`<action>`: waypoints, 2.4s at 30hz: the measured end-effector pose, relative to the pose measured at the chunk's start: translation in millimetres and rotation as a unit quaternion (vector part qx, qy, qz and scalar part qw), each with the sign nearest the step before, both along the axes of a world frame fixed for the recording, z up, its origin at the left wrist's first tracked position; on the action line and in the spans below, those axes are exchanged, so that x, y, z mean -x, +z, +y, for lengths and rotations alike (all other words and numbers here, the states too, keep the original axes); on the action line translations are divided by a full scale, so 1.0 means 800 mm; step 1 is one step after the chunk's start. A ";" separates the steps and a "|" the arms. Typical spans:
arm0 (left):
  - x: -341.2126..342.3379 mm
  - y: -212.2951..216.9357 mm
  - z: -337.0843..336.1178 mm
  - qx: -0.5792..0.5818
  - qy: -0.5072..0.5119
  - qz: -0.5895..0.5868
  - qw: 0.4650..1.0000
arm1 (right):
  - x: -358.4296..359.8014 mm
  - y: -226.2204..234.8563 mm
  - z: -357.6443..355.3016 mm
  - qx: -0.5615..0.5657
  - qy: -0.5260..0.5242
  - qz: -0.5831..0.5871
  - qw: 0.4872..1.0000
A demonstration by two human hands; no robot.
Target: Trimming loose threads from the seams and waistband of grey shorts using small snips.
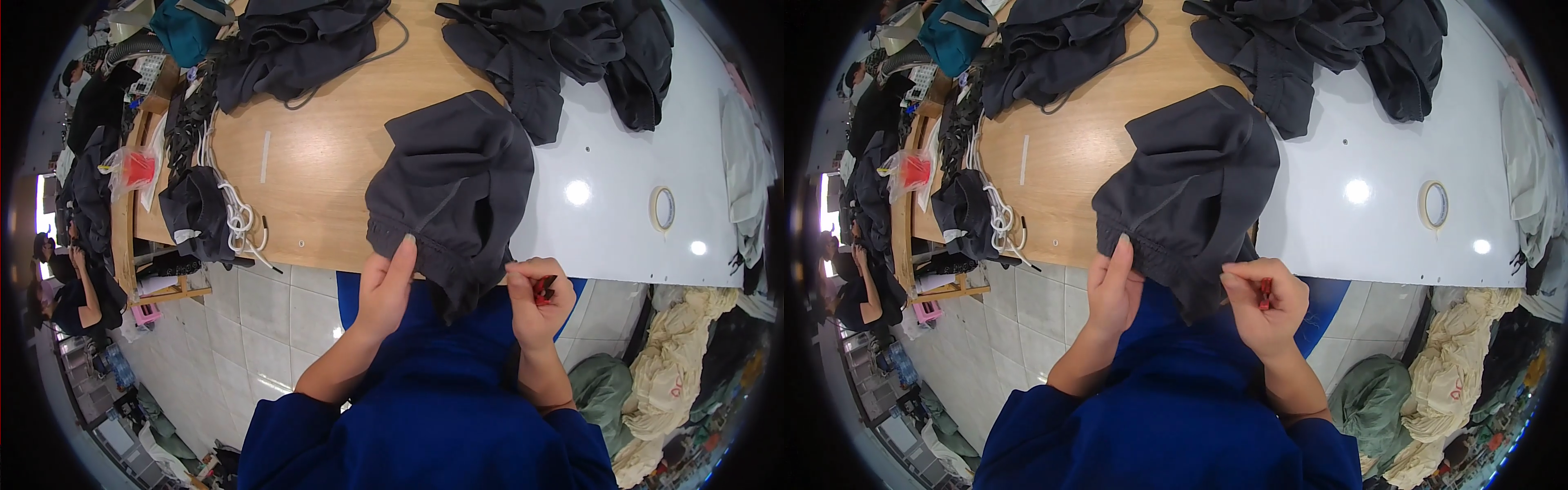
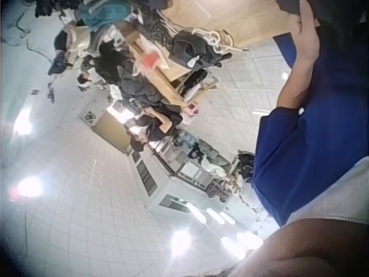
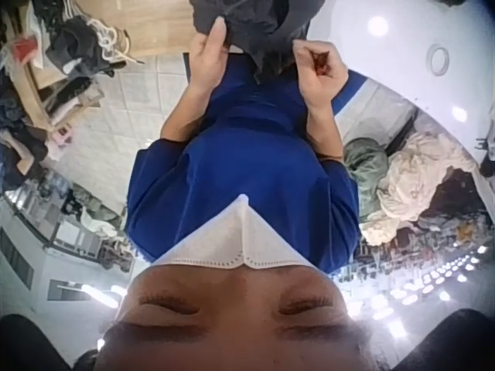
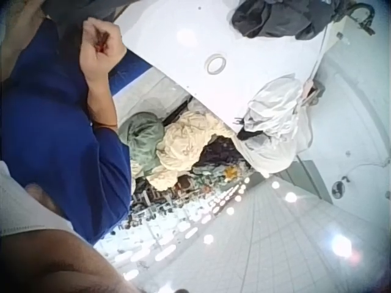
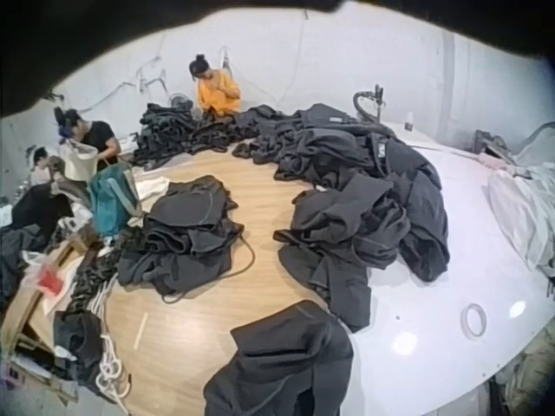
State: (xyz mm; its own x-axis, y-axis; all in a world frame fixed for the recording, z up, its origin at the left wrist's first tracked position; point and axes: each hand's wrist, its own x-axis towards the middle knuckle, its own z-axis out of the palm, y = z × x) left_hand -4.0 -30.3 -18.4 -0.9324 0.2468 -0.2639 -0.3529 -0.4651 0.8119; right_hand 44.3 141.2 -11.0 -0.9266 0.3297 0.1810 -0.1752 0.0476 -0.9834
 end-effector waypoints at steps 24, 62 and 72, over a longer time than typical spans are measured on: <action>-0.009 0.026 -0.003 0.110 -0.082 0.110 0.984 | 0.028 0.025 -0.013 -0.323 -0.007 0.143 0.935; 0.015 -0.020 0.009 -0.056 -0.026 -0.143 0.988 | 0.005 -0.027 0.010 -0.031 -0.026 -0.105 0.994; -0.002 -0.017 0.016 0.005 0.006 -0.024 1.000 | 0.014 0.016 0.000 -0.197 0.026 0.026 0.980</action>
State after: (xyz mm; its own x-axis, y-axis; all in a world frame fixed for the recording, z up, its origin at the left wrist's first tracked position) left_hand -2.3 -17.8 -32.4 -0.9215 0.2326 -0.3109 -0.3860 -0.4609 0.7991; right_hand 33.1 141.0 1.8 -0.9268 0.1775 0.3310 -0.2360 0.4105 -0.8808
